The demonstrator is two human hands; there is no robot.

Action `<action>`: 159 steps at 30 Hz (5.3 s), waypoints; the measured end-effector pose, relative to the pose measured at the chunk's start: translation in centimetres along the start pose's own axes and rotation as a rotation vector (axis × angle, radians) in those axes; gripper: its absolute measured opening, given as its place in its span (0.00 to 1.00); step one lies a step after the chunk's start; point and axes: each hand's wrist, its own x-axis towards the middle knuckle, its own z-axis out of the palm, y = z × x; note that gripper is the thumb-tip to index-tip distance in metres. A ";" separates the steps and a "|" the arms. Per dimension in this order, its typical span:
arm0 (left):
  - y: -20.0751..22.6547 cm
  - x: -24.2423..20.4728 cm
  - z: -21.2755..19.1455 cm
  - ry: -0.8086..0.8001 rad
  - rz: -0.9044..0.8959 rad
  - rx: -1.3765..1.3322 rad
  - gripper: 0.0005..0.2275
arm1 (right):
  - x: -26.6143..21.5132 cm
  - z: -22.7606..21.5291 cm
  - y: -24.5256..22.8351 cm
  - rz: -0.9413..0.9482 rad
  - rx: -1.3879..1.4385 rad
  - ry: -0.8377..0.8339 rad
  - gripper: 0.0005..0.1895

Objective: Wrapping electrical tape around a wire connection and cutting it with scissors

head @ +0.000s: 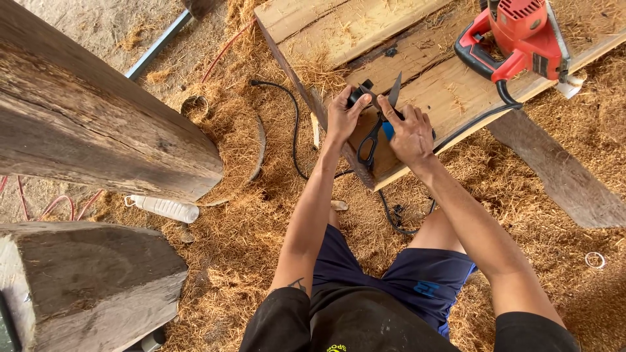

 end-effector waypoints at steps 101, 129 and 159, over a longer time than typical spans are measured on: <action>-1.0 -0.5 0.1 -0.081 -0.082 0.025 0.12 | 10.7 1.8 2.4 -0.304 -0.040 -0.211 0.12; 9.1 -2.4 -2.8 -0.177 -0.115 0.084 0.09 | 9.1 -7.9 0.0 -0.160 0.454 -0.055 0.07; 14.3 -11.2 4.2 0.089 -0.241 -0.345 0.11 | 8.6 -10.7 -1.2 0.767 1.187 -0.177 0.08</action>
